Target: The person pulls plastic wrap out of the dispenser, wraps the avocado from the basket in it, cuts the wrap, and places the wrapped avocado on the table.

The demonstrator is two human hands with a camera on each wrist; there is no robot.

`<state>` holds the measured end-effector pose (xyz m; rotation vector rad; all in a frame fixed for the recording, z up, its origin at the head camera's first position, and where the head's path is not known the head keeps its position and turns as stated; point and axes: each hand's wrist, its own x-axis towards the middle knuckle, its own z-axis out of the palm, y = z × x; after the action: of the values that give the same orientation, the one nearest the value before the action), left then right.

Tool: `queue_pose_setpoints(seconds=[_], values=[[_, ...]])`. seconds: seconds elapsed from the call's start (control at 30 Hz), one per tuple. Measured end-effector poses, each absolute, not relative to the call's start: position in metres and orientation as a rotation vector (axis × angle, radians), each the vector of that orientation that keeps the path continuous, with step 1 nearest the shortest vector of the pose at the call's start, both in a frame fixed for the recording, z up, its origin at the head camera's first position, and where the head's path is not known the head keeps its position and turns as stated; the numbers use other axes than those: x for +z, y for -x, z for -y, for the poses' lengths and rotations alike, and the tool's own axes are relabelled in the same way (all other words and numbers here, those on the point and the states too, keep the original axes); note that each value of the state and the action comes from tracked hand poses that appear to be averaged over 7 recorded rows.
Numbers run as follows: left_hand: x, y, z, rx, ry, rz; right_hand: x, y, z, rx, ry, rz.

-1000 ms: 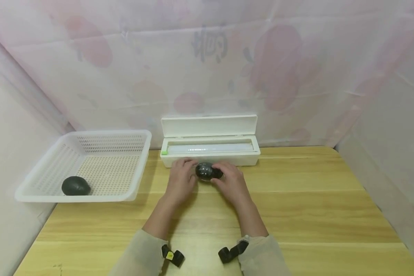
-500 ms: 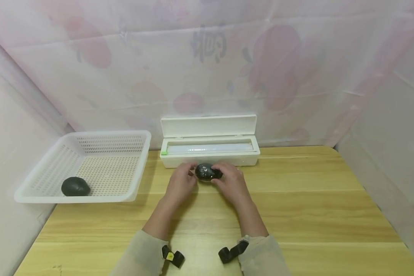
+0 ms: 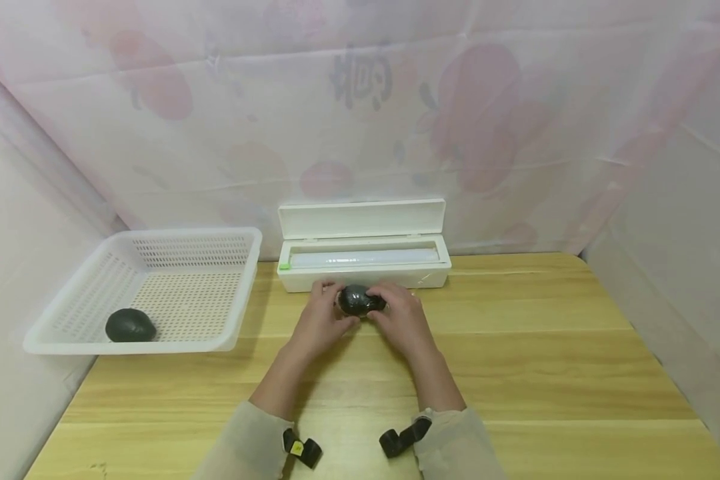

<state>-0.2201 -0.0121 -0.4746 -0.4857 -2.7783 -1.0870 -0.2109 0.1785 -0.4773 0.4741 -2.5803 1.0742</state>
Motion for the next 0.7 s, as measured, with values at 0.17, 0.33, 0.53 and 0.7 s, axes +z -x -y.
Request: queue_pose_setpoints(seconds=[0.17,0.33,0.53,0.7], values=[[-0.475,0.219,0.011,-1.007,0.518,2.807,-0.478,0.212,-0.179,1.124,-0.458,2.583],[-0.473,0.219,0.009,-0.954,0.498,2.858,-0.478,0.213,-0.180,1.204,-0.449,2.552],[-0.473,0.219,0.002,-0.970,0.379,2.898,-0.478,0.212,-0.179,1.283,-0.417,2.538],[-0.475,0.217,-0.002,-0.995,0.335,2.887,-0.483,0.213,-0.174,1.306,-0.394,2.469]])
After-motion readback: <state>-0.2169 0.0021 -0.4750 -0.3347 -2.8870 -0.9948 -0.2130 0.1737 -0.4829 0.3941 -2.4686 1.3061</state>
